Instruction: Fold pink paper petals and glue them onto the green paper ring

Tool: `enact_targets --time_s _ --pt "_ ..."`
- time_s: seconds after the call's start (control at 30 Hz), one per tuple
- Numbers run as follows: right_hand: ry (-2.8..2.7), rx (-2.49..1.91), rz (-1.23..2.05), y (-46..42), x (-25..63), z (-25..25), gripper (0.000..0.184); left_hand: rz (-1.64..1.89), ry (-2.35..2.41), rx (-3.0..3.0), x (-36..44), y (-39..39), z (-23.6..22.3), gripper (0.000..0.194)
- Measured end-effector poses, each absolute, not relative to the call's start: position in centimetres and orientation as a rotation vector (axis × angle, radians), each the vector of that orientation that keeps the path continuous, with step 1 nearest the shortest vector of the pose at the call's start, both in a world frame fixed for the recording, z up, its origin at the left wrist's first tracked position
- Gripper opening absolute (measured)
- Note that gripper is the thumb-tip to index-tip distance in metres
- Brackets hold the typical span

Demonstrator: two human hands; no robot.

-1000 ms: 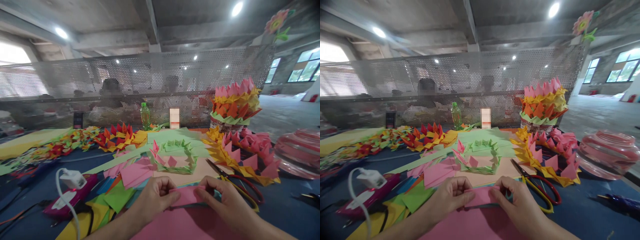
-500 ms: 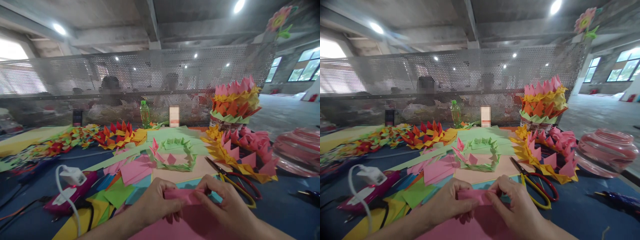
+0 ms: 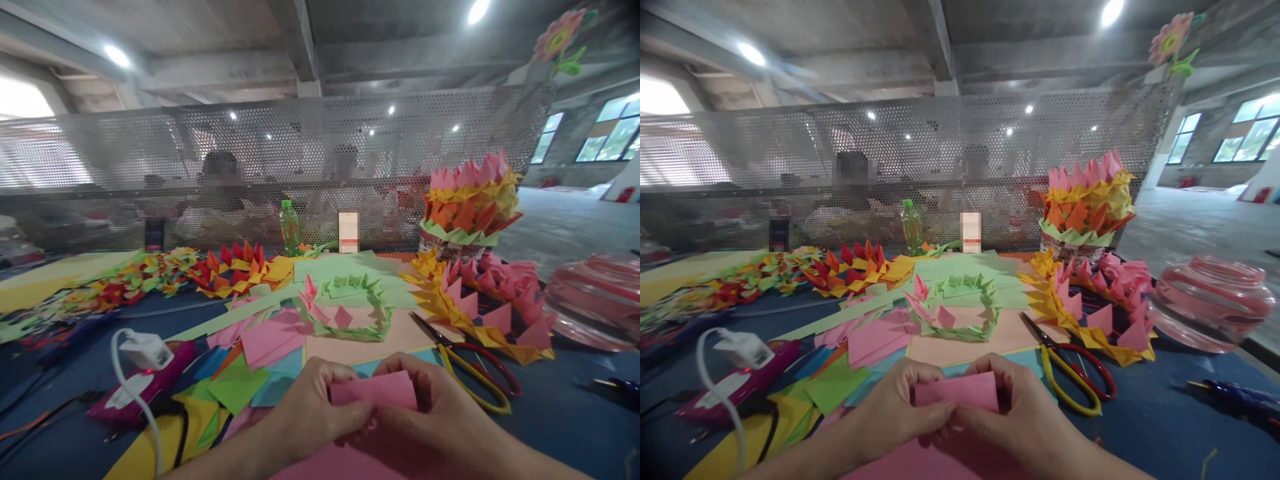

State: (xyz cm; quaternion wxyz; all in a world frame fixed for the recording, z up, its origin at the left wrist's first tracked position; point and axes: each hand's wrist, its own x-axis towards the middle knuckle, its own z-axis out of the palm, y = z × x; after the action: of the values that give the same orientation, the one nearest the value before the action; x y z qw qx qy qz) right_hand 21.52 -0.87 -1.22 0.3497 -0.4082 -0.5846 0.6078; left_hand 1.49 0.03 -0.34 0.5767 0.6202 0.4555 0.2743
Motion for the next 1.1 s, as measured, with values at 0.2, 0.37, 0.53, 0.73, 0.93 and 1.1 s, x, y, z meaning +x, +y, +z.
enact_targets --time_s 0.2,0.37,0.53,0.73,0.93,1.1 --pt "-1.576 -1.130 1.540 -1.2 21.6 -1.6 0.029 0.638 1.069 1.475 1.5 -0.2 -0.3 0.020" --pt "-1.632 -1.125 1.518 -1.0 21.9 -2.4 0.028 0.617 1.075 1.491 1.5 -0.2 -0.1 0.019" --pt "-1.722 -1.126 1.469 -0.9 22.3 -2.1 0.028 0.608 1.097 1.489 1.5 -0.1 0.1 0.018" --pt "-1.800 -1.133 1.383 -0.6 22.4 -1.2 0.031 0.594 1.090 1.488 1.0 0.1 -0.1 0.028" --pt "-1.751 -1.185 1.225 1.3 24.2 -1.3 0.034 0.682 1.119 1.458 -0.7 1.4 -0.1 0.030" --pt "-1.741 -1.140 1.216 1.8 24.7 -1.3 0.043 0.684 1.108 1.456 -0.7 1.5 0.0 0.032"
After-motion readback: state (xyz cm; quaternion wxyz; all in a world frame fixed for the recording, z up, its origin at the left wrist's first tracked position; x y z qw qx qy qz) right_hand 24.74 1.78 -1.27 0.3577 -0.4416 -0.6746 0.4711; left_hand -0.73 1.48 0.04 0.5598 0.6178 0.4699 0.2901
